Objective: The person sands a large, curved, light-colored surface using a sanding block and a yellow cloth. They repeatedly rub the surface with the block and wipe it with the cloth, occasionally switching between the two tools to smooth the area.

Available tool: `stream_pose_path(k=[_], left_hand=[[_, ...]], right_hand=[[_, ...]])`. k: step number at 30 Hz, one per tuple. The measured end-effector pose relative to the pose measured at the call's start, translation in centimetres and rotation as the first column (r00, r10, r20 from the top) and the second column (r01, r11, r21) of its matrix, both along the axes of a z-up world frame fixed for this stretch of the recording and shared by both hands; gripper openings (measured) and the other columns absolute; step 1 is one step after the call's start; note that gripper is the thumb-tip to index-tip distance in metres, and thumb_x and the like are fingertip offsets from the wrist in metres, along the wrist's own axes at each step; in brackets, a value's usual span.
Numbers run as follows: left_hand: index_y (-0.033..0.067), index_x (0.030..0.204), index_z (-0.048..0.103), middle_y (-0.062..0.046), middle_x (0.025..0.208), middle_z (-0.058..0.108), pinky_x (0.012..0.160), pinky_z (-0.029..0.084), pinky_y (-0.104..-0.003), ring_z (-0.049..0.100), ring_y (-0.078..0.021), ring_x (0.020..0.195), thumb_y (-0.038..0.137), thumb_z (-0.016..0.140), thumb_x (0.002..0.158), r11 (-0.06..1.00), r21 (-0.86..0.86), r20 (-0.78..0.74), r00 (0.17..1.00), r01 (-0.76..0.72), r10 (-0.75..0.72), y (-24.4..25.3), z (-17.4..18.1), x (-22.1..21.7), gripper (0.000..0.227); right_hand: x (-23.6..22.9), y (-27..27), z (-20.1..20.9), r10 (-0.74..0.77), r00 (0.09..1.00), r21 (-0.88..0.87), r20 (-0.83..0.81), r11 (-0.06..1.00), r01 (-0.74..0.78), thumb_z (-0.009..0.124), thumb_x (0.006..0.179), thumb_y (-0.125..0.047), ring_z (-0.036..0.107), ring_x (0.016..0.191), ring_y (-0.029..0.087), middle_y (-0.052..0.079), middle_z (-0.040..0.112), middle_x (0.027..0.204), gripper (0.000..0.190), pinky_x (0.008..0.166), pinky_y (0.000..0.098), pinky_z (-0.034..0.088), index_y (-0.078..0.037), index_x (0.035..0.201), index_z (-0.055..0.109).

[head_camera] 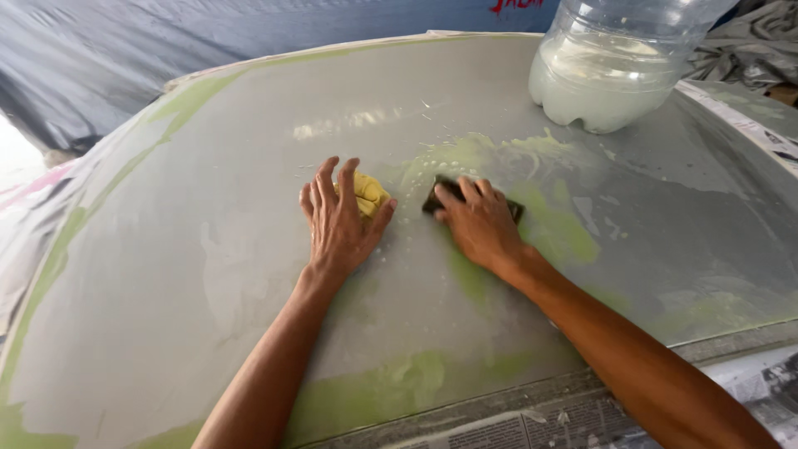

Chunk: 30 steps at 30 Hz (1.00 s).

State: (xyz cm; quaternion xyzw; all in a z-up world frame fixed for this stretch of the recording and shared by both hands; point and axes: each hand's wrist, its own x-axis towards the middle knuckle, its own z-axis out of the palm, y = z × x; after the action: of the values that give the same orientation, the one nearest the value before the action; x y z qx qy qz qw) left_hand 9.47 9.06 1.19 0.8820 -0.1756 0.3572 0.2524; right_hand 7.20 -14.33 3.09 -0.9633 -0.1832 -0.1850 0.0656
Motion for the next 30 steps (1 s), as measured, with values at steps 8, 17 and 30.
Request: stream_pose_path(k=[8,17,30], left_hand=[[0.0109,0.149,0.045,-0.019,0.159,0.041,0.126,0.03,-0.05,0.039,-0.0388,0.15,0.017,0.062,0.099,0.973,0.023,0.01,0.974,0.228,-0.228,-2.2,1.3,-0.3,0.053],[-0.0039,0.157,0.02,-0.024,0.165,0.017,0.124,0.01,-0.052,0.009,-0.0396,0.155,0.067,0.039,0.099,0.885,0.378,-0.417,0.904,0.271,-0.098,-8.6,0.4,-1.5,0.094],[0.0082,0.163,0.031,-0.015,0.172,0.025,0.128,0.007,-0.054,0.015,-0.0371,0.161,0.059,0.024,0.104,0.678,0.261,-0.564,0.678,0.687,-0.471,-6.2,0.1,-14.1,0.078]], right_hand=[[-7.5,-3.7,-2.0,0.302,0.952,-0.024,0.039,0.953,-0.301,0.053,0.099,-0.041,0.054,0.115,0.04,0.026,0.058,0.135,0.053,0.098,0.053,0.046,-0.009,0.141,0.057],[5.2,-11.8,-2.7,-0.082,0.981,-0.005,0.176,0.996,0.084,0.056,0.104,-0.046,0.055,0.114,0.037,0.016,0.064,0.127,0.048,0.093,0.0549,0.048,-0.014,0.137,0.066],[5.3,-12.1,-3.7,-0.038,0.976,0.002,0.213,0.999,0.038,0.059,0.102,-0.046,0.055,0.11,0.038,0.016,0.063,0.126,0.049,0.09,0.0542,0.049,-0.01,0.135,0.069]])
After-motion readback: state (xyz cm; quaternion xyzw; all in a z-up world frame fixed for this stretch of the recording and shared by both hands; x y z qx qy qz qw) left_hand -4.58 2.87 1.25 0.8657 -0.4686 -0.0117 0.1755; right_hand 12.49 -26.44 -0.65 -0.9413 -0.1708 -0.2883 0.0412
